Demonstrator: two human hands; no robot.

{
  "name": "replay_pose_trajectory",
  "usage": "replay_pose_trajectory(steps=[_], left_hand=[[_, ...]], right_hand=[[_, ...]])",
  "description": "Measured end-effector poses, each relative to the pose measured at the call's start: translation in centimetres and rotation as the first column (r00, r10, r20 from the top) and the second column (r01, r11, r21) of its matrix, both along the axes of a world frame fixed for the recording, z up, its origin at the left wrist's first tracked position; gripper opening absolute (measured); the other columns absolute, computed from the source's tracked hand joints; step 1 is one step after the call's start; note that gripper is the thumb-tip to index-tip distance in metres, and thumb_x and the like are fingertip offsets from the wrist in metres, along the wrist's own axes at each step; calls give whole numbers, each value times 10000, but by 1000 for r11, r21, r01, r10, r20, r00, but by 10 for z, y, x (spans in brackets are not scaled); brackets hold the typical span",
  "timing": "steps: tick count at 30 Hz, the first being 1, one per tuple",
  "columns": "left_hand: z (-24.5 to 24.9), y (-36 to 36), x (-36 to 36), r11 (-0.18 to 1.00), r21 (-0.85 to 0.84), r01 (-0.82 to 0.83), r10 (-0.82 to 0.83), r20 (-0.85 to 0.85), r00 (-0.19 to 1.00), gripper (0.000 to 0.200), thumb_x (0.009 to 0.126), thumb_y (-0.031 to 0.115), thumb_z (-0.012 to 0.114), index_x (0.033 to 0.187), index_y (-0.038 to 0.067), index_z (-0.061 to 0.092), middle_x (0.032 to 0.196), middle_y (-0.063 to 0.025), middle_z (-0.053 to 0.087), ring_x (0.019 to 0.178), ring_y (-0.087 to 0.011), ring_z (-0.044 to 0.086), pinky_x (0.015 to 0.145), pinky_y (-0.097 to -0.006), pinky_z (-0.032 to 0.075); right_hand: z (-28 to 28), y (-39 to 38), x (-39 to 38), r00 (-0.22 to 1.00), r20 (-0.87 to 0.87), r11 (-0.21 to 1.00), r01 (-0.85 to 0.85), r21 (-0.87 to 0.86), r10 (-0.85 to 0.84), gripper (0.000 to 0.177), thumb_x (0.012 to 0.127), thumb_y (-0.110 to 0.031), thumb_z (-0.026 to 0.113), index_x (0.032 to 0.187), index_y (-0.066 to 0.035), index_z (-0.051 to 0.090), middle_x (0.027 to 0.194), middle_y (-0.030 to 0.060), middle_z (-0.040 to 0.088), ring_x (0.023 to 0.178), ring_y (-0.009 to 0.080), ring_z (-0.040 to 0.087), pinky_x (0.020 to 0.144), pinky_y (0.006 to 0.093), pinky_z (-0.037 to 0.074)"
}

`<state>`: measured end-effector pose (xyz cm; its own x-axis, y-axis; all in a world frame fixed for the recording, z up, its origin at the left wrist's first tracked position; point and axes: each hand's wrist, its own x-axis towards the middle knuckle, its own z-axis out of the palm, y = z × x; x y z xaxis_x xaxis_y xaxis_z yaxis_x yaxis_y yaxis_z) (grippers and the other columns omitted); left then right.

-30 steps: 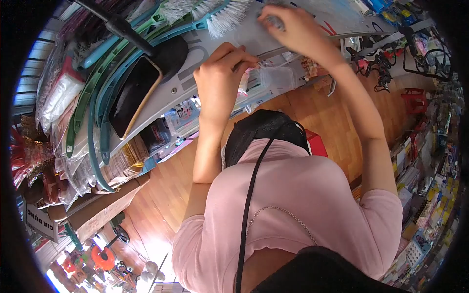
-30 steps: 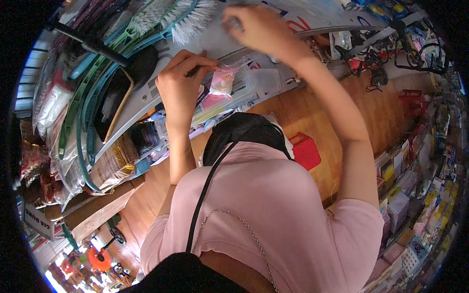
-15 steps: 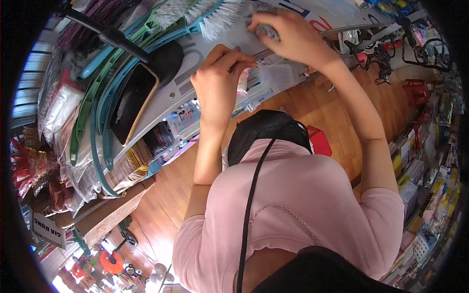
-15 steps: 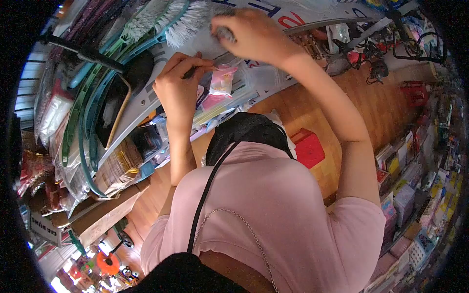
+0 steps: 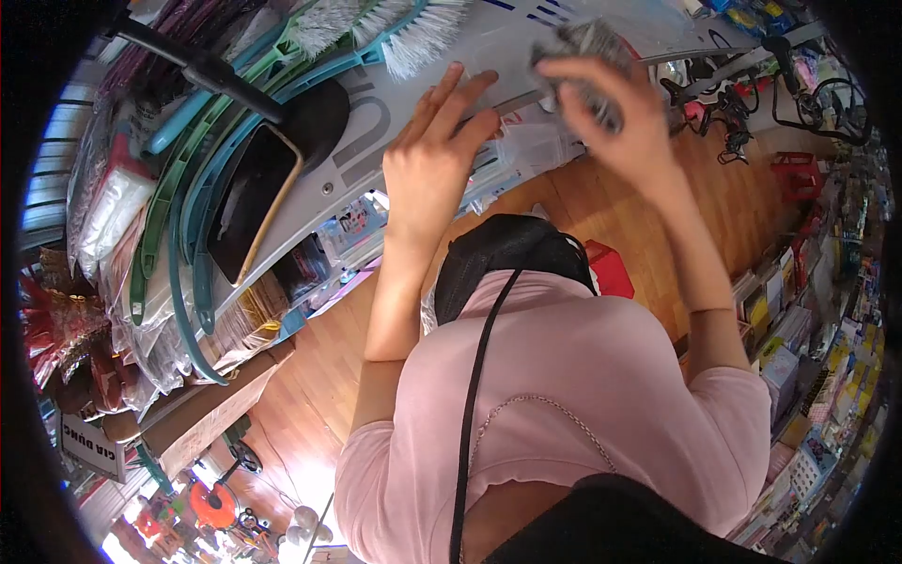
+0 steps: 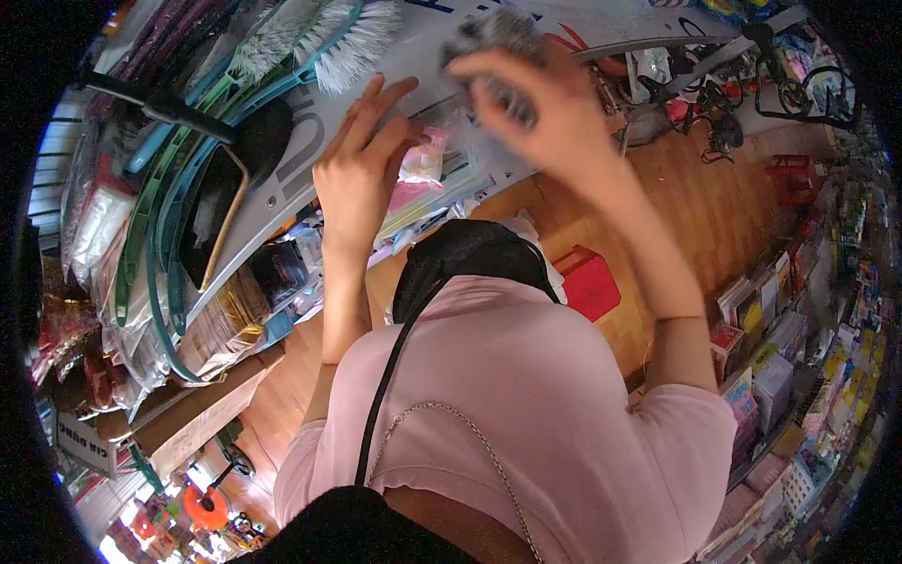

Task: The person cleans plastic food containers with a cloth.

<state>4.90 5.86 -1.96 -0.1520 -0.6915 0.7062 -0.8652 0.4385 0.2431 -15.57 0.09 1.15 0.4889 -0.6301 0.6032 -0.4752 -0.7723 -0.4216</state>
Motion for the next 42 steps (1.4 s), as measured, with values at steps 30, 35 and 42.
replay_pose_trajectory(steps=[30,35,42], left_hand=[[33,12,-18,973,82,215,-49,-837,544,188,843,35,699,938,-18,546,865,-135,685,699,-180,705,569,-271,536],[21,-18,-24,959,282,0,190,-644,741,296,874,144,670,1074,-23,528,611,-114,631,613,-224,666,495,-320,488],[12,-35,-26,932,58,-359,361,-36,932,388,807,350,731,1017,29,674,900,-121,668,863,-315,628,733,-417,488]], right_hand=[[-9,-16,-73,824,408,871,476,-119,-394,200,853,-70,614,1039,-93,685,980,86,691,891,201,638,821,295,469],[5,-12,-45,857,454,933,335,-132,-244,192,876,-56,609,1057,-53,670,1017,51,683,927,137,606,876,281,444],[-16,-45,11,964,9,964,265,-31,-265,212,856,-196,637,1057,-135,663,966,121,669,903,288,646,818,342,495]])
